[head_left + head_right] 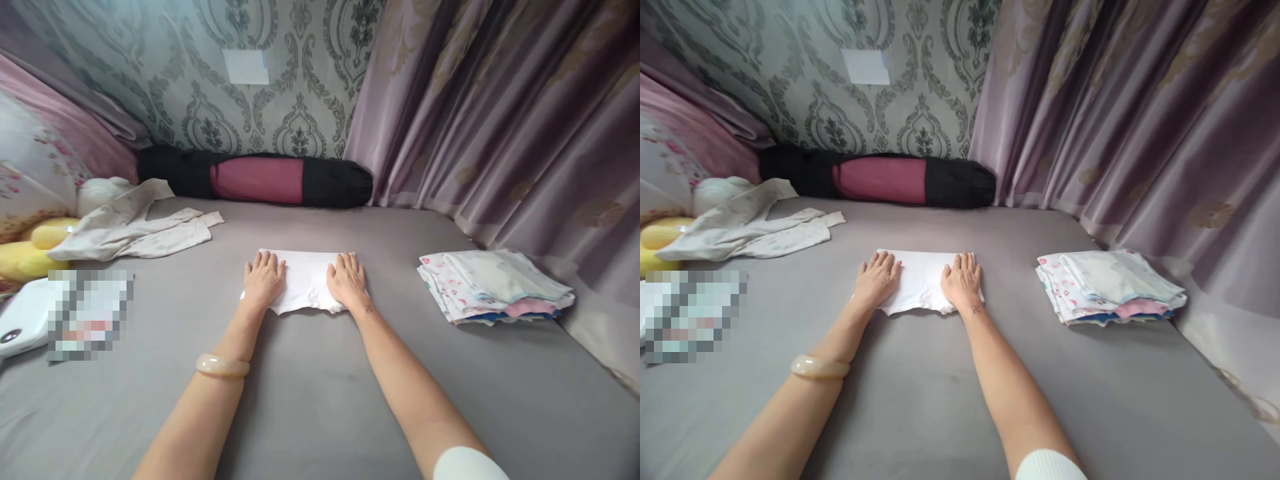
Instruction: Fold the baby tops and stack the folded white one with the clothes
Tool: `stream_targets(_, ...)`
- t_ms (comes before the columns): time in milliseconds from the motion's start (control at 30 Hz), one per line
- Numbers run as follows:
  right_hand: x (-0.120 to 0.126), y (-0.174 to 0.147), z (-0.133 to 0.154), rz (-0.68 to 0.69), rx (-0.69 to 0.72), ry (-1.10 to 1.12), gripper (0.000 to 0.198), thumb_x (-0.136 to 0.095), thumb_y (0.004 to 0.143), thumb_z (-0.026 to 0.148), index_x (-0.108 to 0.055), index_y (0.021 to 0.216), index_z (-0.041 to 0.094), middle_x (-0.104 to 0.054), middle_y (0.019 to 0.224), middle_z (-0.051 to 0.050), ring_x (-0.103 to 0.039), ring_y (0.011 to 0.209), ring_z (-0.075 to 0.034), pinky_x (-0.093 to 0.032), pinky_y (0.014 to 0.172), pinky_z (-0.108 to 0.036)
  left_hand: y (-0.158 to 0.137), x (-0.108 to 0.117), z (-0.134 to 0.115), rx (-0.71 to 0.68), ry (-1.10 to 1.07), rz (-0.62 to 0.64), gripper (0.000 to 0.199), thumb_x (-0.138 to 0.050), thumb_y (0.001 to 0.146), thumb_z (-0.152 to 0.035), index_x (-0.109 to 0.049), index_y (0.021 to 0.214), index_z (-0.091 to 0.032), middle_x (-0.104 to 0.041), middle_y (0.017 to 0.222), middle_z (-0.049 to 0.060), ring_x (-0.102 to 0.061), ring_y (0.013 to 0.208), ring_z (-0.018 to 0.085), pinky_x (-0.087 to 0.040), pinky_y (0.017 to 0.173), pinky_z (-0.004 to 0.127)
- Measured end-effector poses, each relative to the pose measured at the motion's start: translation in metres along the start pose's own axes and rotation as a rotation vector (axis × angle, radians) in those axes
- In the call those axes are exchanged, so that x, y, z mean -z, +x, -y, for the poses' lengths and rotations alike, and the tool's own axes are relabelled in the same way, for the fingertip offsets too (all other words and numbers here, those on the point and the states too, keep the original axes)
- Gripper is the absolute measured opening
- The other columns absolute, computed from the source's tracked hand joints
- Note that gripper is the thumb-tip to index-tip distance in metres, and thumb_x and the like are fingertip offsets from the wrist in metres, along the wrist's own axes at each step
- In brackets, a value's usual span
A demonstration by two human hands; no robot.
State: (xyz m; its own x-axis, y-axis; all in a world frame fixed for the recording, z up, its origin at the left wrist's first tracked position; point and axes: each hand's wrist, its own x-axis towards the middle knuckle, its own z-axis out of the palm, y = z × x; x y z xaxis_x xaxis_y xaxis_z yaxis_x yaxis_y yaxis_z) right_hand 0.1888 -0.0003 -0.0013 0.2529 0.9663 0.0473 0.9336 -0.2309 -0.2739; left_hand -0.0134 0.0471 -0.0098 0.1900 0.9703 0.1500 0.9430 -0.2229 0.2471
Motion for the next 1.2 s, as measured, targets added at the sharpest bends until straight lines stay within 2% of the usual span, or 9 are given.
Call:
stream_targets(200, 0.002, 0.004, -0.007, 0.01, -0.052, -0.006, 0.06, -0.026, 0.099, 0.036, -0.035, 0.149, 0.002, -0.028, 0.159, -0.018, -0.022, 0.147, -0.03, -0.019, 0.117, -0.047, 0.003, -0.003, 0.014, 0.012, -0.033, -0.012, 0.048, -0.025, 0.1, -0.041, -0.051, 0.135, -0.02, -0.044, 0.151, 0.014, -0.037, 0.14, 0.035, -0.029, 0.11, 0.06)
stream_targets(433, 0.005, 0.003, -0.007, 0.013, -0.107, -0.051, 0.061, -0.025, 0.1, 0.037, -0.033, 0.15, 0.003, -0.025, 0.16, -0.017, -0.025, 0.145, -0.028, -0.019, 0.117, -0.042, 0.003, -0.001, 0.011, 0.047, 0.003, 0.034, 0.05, -0.025, 0.1, -0.041, -0.048, 0.139, -0.019, -0.04, 0.154, 0.01, -0.035, 0.142, 0.032, -0.027, 0.114, 0.056)
stream_targets(600, 0.007, 0.003, -0.01, 0.012, -0.122, -0.06, 0.061, -0.025, 0.1, 0.037, -0.033, 0.15, 0.002, -0.029, 0.158, -0.018, -0.028, 0.144, -0.029, -0.022, 0.116, -0.044, 0.001, 0.003, 0.01, 0.041, 0.018, 0.036, 0.049, -0.025, 0.1, -0.04, -0.049, 0.137, -0.019, -0.039, 0.155, 0.011, -0.03, 0.145, 0.031, -0.025, 0.115, 0.056)
stream_targets(700, 0.007, 0.002, -0.007, -0.023, -0.117, -0.087, 0.061, -0.025, 0.1, 0.037, -0.033, 0.149, 0.001, -0.029, 0.158, -0.019, -0.026, 0.145, -0.03, -0.018, 0.116, -0.047, -0.003, 0.005, 0.001, 0.014, 0.068, -0.016, 0.047, -0.027, 0.1, -0.038, -0.054, 0.131, -0.017, -0.042, 0.153, 0.014, -0.029, 0.145, 0.031, -0.021, 0.116, 0.059)
stream_targets(800, 0.003, -0.002, 0.003, -0.032, -0.032, -0.082, 0.06, -0.025, 0.1, 0.036, -0.034, 0.149, 0.002, -0.027, 0.159, -0.019, -0.023, 0.146, -0.03, -0.014, 0.117, -0.048, -0.011, 0.002, -0.02, -0.058, 0.099, -0.061, 0.046, -0.028, 0.1, -0.037, -0.056, 0.128, -0.015, -0.045, 0.15, 0.016, -0.031, 0.145, 0.031, -0.02, 0.117, 0.057)
stream_targets(967, -0.005, -0.013, 0.022, -0.008, 0.079, -0.04, 0.057, -0.026, 0.1, 0.034, -0.036, 0.149, 0.004, -0.029, 0.158, -0.017, -0.021, 0.147, -0.03, -0.013, 0.118, -0.047, -0.023, -0.01, -0.051, -0.18, 0.086, -0.021, 0.049, -0.03, 0.1, -0.037, -0.05, 0.136, -0.011, -0.045, 0.149, 0.018, -0.033, 0.144, 0.031, -0.026, 0.116, 0.052)
stream_targets(1100, -0.005, -0.019, 0.029, 0.015, 0.093, -0.03, 0.057, -0.027, 0.1, 0.031, -0.035, 0.149, 0.005, -0.028, 0.159, -0.016, -0.019, 0.148, -0.029, -0.011, 0.118, -0.048, -0.027, -0.013, -0.058, -0.189, 0.091, -0.018, 0.053, -0.028, 0.101, -0.034, -0.045, 0.139, -0.002, -0.042, 0.15, 0.023, -0.031, 0.144, 0.033, -0.025, 0.117, 0.052)
stream_targets(1200, -0.003, -0.021, 0.031, 0.042, 0.141, -0.017, 0.056, -0.027, 0.099, 0.029, -0.034, 0.15, 0.005, -0.026, 0.16, -0.016, -0.018, 0.148, -0.028, -0.011, 0.118, -0.048, -0.029, -0.012, -0.059, -0.214, 0.074, -0.011, 0.05, -0.027, 0.101, -0.031, -0.047, 0.138, -0.003, -0.044, 0.149, 0.022, -0.032, 0.144, 0.032, -0.027, 0.116, 0.051)
